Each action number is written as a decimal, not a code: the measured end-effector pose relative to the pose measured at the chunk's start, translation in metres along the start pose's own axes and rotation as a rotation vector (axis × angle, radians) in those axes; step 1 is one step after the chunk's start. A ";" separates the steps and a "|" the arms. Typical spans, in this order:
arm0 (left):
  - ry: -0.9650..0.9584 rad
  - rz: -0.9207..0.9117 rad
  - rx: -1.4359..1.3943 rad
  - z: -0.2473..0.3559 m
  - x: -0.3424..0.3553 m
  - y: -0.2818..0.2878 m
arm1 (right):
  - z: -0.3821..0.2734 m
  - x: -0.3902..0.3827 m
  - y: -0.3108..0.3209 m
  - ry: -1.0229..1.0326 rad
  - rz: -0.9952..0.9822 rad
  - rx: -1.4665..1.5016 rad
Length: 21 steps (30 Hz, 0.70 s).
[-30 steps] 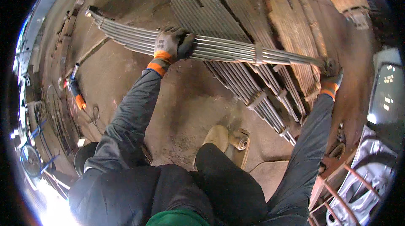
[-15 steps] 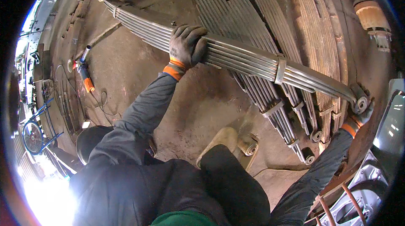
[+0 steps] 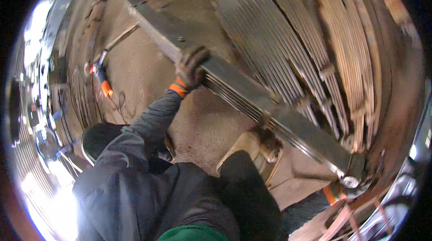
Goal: The person uses a handheld angle grinder to smooth and clean the surface of several long metal rods laid on the floor. They move the grinder along the length of the rods, repositioning the rods as needed to access different sections.
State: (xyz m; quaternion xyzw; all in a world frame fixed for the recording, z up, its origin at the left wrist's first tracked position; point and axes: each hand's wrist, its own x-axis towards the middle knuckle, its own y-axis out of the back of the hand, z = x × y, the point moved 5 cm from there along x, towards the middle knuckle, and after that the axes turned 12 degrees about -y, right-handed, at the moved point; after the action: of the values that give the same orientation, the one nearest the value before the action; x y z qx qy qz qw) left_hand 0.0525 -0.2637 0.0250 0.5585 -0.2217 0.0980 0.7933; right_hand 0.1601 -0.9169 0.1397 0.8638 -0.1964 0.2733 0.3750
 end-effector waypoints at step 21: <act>-0.421 -0.216 -0.064 0.007 -0.014 0.032 | -0.056 -0.137 0.062 -1.152 0.317 0.941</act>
State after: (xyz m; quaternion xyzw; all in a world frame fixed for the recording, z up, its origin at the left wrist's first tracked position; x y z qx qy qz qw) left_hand 0.0252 -0.2578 0.0469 0.5617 -0.3241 -0.1132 0.7527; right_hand 0.0023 -0.8962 0.1206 0.9003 -0.3456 -0.1152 -0.2382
